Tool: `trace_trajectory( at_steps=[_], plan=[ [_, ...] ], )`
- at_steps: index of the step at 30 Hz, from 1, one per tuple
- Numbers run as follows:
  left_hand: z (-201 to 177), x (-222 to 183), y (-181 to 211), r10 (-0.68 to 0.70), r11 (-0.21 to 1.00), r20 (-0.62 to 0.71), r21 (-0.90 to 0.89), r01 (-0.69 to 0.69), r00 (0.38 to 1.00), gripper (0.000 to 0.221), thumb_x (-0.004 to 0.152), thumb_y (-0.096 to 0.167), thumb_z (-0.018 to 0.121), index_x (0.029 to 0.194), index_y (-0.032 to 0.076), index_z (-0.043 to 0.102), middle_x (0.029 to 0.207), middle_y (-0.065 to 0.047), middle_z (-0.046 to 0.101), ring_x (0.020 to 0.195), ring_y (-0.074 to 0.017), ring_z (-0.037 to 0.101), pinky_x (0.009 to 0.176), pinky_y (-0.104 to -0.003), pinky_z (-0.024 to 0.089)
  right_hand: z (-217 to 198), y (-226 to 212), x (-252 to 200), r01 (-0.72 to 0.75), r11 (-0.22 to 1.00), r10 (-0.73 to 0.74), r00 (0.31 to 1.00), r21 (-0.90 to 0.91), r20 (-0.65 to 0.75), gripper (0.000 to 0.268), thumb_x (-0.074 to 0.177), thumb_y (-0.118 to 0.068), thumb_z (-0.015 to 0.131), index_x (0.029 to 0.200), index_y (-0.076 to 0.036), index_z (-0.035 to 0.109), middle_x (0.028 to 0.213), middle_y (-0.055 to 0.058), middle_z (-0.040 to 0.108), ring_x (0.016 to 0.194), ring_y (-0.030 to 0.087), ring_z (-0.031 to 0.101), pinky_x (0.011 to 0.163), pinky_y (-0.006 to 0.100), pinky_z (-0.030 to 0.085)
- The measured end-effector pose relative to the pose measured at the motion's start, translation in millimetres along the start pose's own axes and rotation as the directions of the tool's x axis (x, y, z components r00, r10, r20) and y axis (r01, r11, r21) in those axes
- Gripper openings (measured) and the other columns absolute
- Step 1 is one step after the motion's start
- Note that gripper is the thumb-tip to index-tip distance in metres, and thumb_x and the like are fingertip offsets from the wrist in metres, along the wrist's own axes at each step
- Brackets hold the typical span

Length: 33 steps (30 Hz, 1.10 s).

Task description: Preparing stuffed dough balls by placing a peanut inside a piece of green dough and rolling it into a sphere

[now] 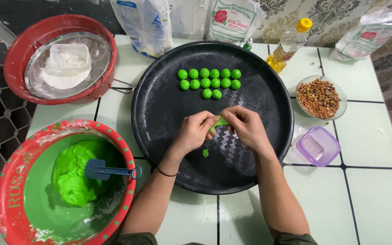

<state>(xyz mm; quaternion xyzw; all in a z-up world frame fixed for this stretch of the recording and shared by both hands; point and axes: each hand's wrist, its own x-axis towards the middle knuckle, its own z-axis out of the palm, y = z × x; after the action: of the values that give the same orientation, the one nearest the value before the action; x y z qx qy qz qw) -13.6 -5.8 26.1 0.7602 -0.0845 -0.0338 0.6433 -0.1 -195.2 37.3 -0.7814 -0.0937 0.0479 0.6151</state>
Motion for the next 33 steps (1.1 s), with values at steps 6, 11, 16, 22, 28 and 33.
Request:
trace_trajectory(
  at_steps=[6,11,16,22,28,33],
  plan=[
    [-3.1,3.3,-1.8,-0.024,0.999,0.093,-0.04,0.028,0.995,0.019,0.1,0.014,0.066,0.107,-0.003,0.07,0.08,-0.021,0.074,0.066,-0.0273,0.073,0.066,-0.038,0.063,-3.5,18.3,8.4,0.015,0.992,-0.019,0.999,-0.122,-0.03,0.025,0.107,-0.026,0.06,0.102,-0.009,0.076,0.07,0.011,0.071,0.066,0.019,0.064,0.068,0.035,0.053],
    [-3.9,1.0,-8.4,-0.021,0.971,0.093,-0.237,0.043,0.995,0.016,0.096,0.005,0.067,0.104,-0.009,0.07,0.085,-0.026,0.076,0.069,-0.0266,0.076,0.066,-0.038,0.065,-0.3,-0.9,4.2,0.126,0.992,-0.125,0.991,-0.017,0.044,0.027,0.097,-0.014,0.072,0.118,0.004,0.072,0.092,0.021,0.071,0.078,0.025,0.065,0.077,0.042,0.055],
    [10.9,11.9,-47.0,-0.08,0.872,0.103,-0.475,0.12,0.991,0.04,0.098,0.004,0.066,0.13,-0.017,0.057,0.11,-0.034,0.07,0.085,-0.0278,0.075,0.079,-0.039,0.067,5.3,23.0,11.4,0.126,0.986,-0.09,0.955,0.11,-0.283,0.028,0.094,-0.007,0.077,0.117,0.005,0.065,0.089,0.019,0.07,0.079,0.023,0.068,0.075,0.038,0.058],
    [1.2,13.5,-37.3,-0.144,0.769,0.165,-0.602,0.215,0.976,0.064,0.109,0.045,0.046,0.142,-0.009,0.048,0.117,-0.035,0.067,0.106,-0.0393,0.07,0.094,-0.052,0.058,22.9,-21.2,-2.3,0.349,0.876,-0.406,0.906,-0.333,-0.117,0.037,0.089,0.005,0.074,0.125,-0.004,0.07,0.113,0.019,0.07,0.104,0.035,0.07,0.083,0.047,0.062],
    [4.9,17.4,-55.8,-0.093,0.887,0.092,-0.444,0.124,0.991,0.056,0.097,0.021,0.072,0.144,-0.002,0.05,0.124,-0.024,0.069,0.106,-0.0283,0.07,0.087,-0.039,0.061,31.8,-10.5,-4.1,0.378,0.816,-0.382,0.92,-0.437,0.085,0.072,0.078,-0.009,0.085,0.143,-0.007,0.055,0.125,0.022,0.056,0.111,0.044,0.062,0.089,0.053,0.057],
    [0.9,17.4,-54.0,-0.05,0.935,0.132,-0.342,0.093,0.99,0.048,0.104,0.022,0.061,0.147,0.004,0.048,0.114,-0.029,0.071,0.095,-0.0317,0.072,0.074,-0.041,0.064,26.3,-3.8,-2.7,0.316,0.874,-0.277,0.948,-0.37,0.154,0.074,0.082,-0.013,0.084,0.148,-0.006,0.052,0.116,0.023,0.058,0.104,0.042,0.064,0.086,0.05,0.059]
  ],
)
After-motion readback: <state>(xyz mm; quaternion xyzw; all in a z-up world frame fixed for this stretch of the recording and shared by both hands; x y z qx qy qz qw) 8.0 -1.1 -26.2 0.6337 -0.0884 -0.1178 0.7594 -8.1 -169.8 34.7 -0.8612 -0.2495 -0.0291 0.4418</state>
